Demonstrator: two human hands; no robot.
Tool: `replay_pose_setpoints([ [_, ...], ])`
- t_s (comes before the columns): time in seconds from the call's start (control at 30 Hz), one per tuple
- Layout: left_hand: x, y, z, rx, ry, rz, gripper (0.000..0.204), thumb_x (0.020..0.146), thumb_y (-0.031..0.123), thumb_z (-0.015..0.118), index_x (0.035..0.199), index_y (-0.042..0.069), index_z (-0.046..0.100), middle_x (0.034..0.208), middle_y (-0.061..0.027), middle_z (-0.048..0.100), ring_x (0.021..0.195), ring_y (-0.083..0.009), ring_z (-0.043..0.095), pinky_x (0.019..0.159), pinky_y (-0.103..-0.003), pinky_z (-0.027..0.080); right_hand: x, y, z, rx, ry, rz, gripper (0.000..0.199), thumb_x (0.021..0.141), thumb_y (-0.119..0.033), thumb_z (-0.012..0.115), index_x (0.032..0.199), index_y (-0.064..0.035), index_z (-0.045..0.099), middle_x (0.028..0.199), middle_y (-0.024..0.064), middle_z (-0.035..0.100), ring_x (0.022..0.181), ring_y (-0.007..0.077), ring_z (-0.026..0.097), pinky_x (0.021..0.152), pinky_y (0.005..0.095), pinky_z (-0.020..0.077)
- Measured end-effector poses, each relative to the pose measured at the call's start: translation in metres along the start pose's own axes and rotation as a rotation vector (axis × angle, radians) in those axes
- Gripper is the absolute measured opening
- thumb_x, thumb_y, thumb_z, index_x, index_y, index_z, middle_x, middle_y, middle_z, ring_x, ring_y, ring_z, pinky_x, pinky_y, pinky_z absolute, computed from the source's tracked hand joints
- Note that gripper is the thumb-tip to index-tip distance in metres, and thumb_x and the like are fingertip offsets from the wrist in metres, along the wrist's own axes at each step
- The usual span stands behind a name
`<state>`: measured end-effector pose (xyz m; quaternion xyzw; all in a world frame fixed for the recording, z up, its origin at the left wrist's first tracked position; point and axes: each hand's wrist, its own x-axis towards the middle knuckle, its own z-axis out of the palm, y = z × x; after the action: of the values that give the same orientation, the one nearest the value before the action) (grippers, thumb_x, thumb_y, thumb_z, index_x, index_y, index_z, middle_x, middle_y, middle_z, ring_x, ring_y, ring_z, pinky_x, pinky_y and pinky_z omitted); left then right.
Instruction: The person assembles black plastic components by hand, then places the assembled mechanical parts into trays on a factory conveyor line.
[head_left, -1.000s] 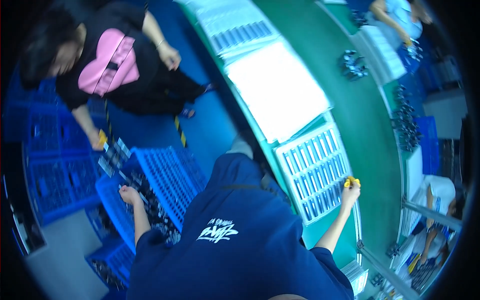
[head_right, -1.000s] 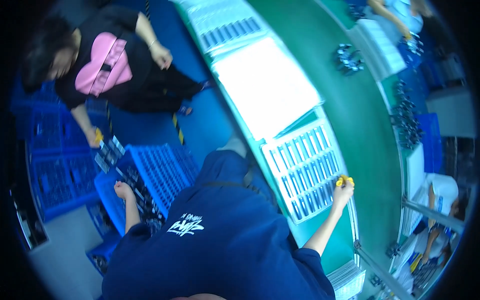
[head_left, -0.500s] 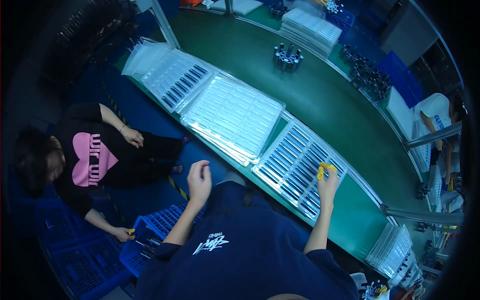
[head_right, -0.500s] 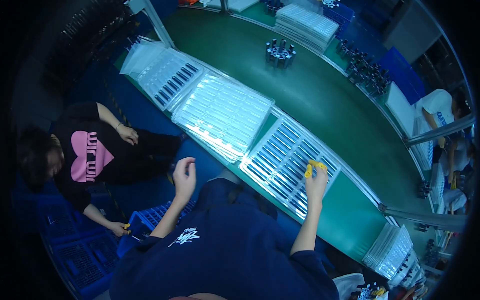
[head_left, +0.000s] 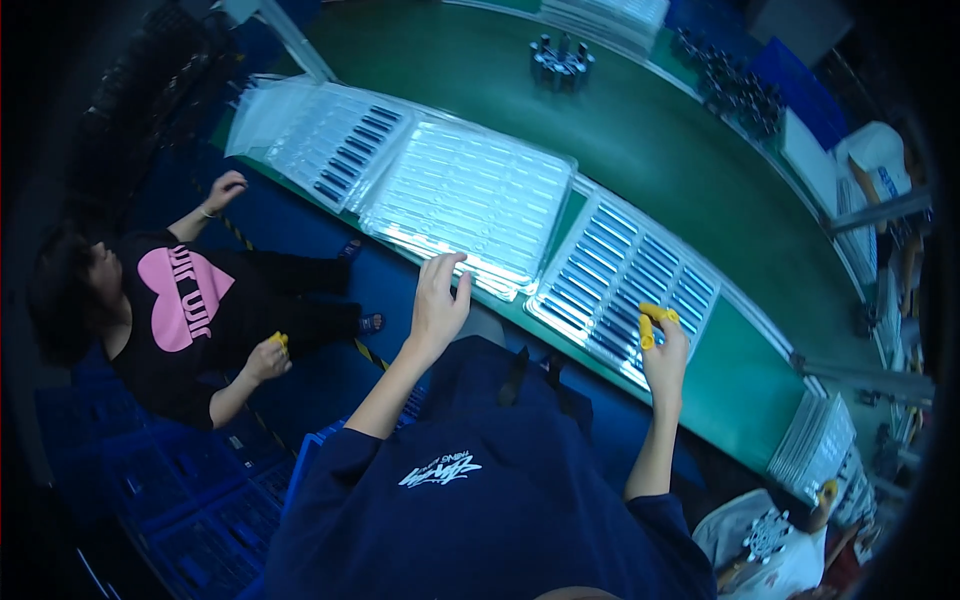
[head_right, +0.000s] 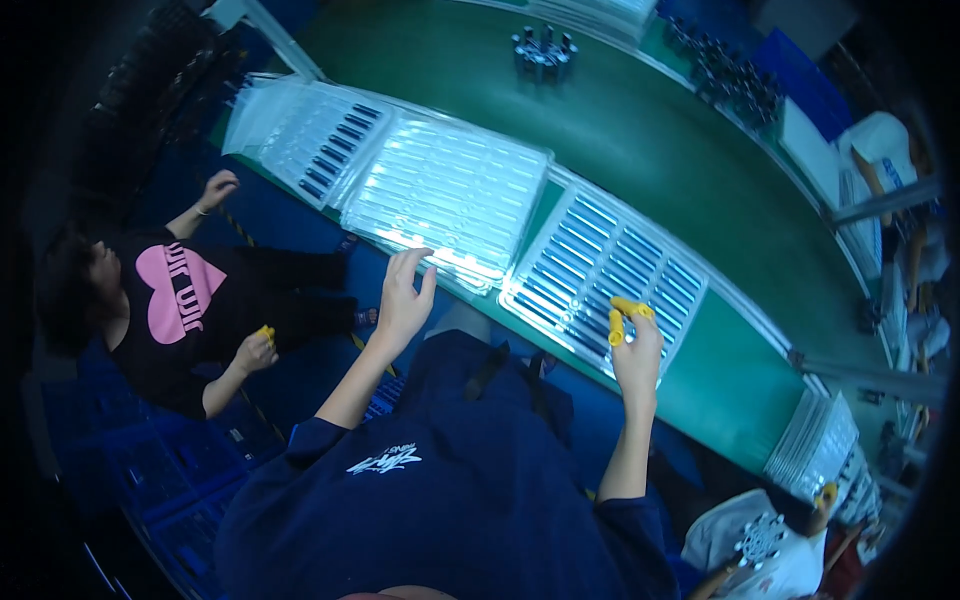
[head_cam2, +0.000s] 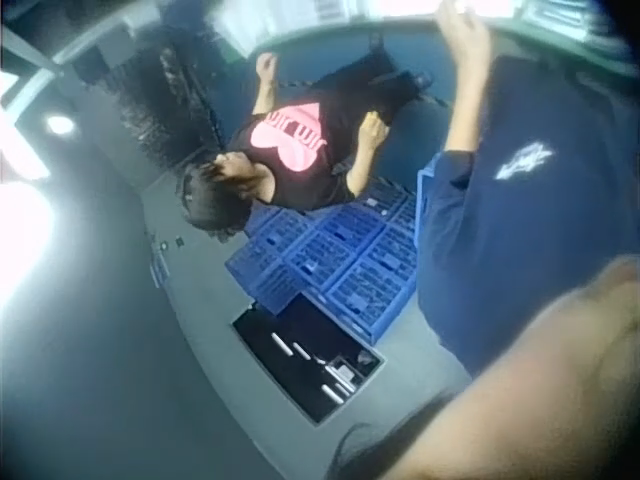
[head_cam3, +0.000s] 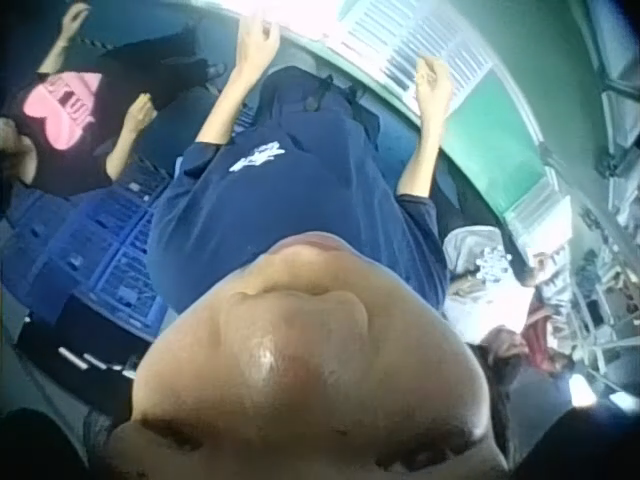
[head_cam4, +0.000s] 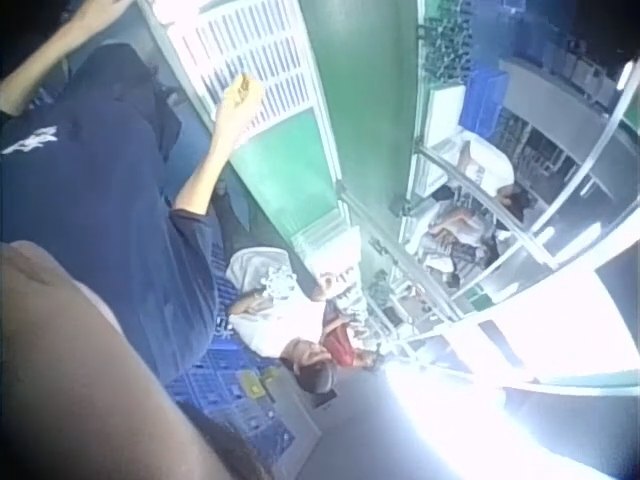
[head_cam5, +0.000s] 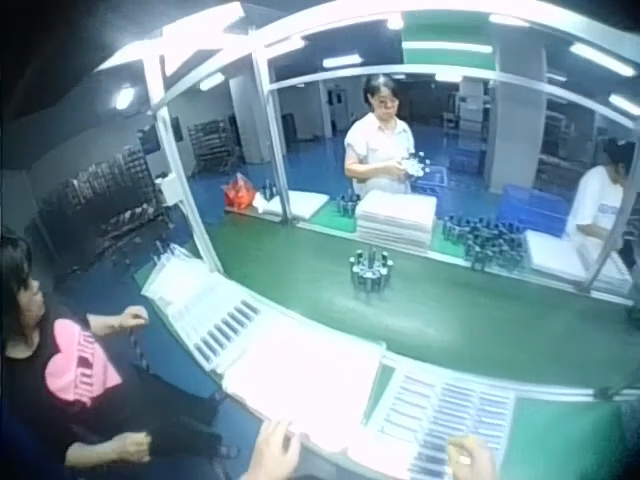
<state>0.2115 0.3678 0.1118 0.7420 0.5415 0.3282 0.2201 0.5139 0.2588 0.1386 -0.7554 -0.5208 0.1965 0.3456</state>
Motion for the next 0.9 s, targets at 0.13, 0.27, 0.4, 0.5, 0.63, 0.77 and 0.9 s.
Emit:
replay_pose_setpoints([
  [0.13, 0.044, -0.043, -0.002, 0.19, -0.098, 0.159, 0.033, 0.08, 0.011, 0.058, 0.11, -0.002, 0.053, 0.111, -0.0165, 0.052, 0.11, -0.0328, 0.045, 0.093, -0.043, 0.036, 0.012, -0.023, 0.047, -0.096, -0.033, 0.038, 0.023, 0.075, 0.001, 0.062, 0.096, 0.0071, 0.06, 0.09, 0.0237, 0.062, 0.083, 0.0369, 0.059, 0.07, 0.0386, 0.0464],
  [0.27, 0.105, -0.116, -0.045, 0.347, -0.212, 0.265, 0.041, 0.08, 0.022, 0.062, 0.115, 0.001, 0.053, 0.12, -0.0156, 0.048, 0.118, -0.0312, 0.04, 0.096, -0.046, 0.032, 0.051, -0.076, 0.123, -0.019, -0.033, 0.143, 0.022, 0.075, 0.001, 0.06, 0.096, 0.0061, 0.06, 0.09, 0.0241, 0.061, 0.083, 0.0376, 0.058, 0.071, 0.0401, 0.0451],
  [0.4, 0.098, -0.152, -0.065, 0.266, -0.336, 0.395, 0.038, 0.077, 0.027, 0.065, 0.107, 0.005, 0.054, 0.119, -0.0143, 0.049, 0.116, -0.0298, 0.042, 0.093, -0.043, 0.034, 0.035, -0.127, 0.157, -0.089, -0.106, 0.054, 0.021, 0.076, -0.001, 0.057, 0.096, 0.0047, 0.061, 0.09, 0.0245, 0.06, 0.084, 0.0387, 0.057, 0.073, 0.0406, 0.0443],
  [0.5, 0.096, -0.135, -0.05, 0.073, -0.462, 0.499, 0.036, 0.069, 0.02, 0.071, 0.098, 0.006, 0.053, 0.115, -0.0109, 0.049, 0.112, -0.0269, 0.043, 0.094, -0.041, 0.034, 0.007, -0.135, 0.154, -0.256, -0.141, 0.072, 0.023, 0.072, 0.003, 0.06, 0.095, 0.0059, 0.061, 0.09, 0.023, 0.059, 0.082, 0.0368, 0.057, 0.07, 0.0396, 0.0461],
  [0.63, 0.091, -0.154, -0.064, -0.007, -0.529, 0.641, 0.033, 0.068, 0.014, 0.07, 0.095, 0.005, 0.053, 0.111, -0.0102, 0.05, 0.111, -0.0257, 0.044, 0.095, -0.039, 0.033, -0.02, -0.185, 0.188, -0.204, -0.205, 0.238, 0.026, 0.073, 0.004, 0.058, 0.099, 0.0046, 0.06, 0.095, 0.0222, 0.058, 0.09, 0.0372, 0.056, 0.08, 0.042, 0.044],
  [0.77, 0.112, -0.173, -0.058, 0.002, -0.502, 0.622, 0.032, 0.065, 0.009, 0.07, 0.092, 0.004, 0.054, 0.111, -0.0107, 0.051, 0.11, -0.0264, 0.045, 0.095, -0.039, 0.034, 0.019, -0.158, 0.215, -0.179, -0.243, -0.019, 0.027, 0.071, 0.001, 0.059, 0.098, 0.0055, 0.059, 0.097, 0.0245, 0.058, 0.093, 0.04, 0.054, 0.082, 0.0421, 0.0433],
  [0.9, 0.122, -0.182, -0.076, 0.064, -0.516, 0.584, 0.034, 0.066, 0.009, 0.07, 0.095, 0.005, 0.053, 0.112, -0.0114, 0.051, 0.112, -0.0268, 0.045, 0.098, -0.04, 0.034, 0.054, -0.16, 0.229, -0.158, -0.216, -0.036, 0.029, 0.072, 0.002, 0.059, 0.101, 0.0056, 0.058, 0.097, 0.0238, 0.055, 0.094, 0.039, 0.053, 0.084, 0.0412, 0.0435],
])
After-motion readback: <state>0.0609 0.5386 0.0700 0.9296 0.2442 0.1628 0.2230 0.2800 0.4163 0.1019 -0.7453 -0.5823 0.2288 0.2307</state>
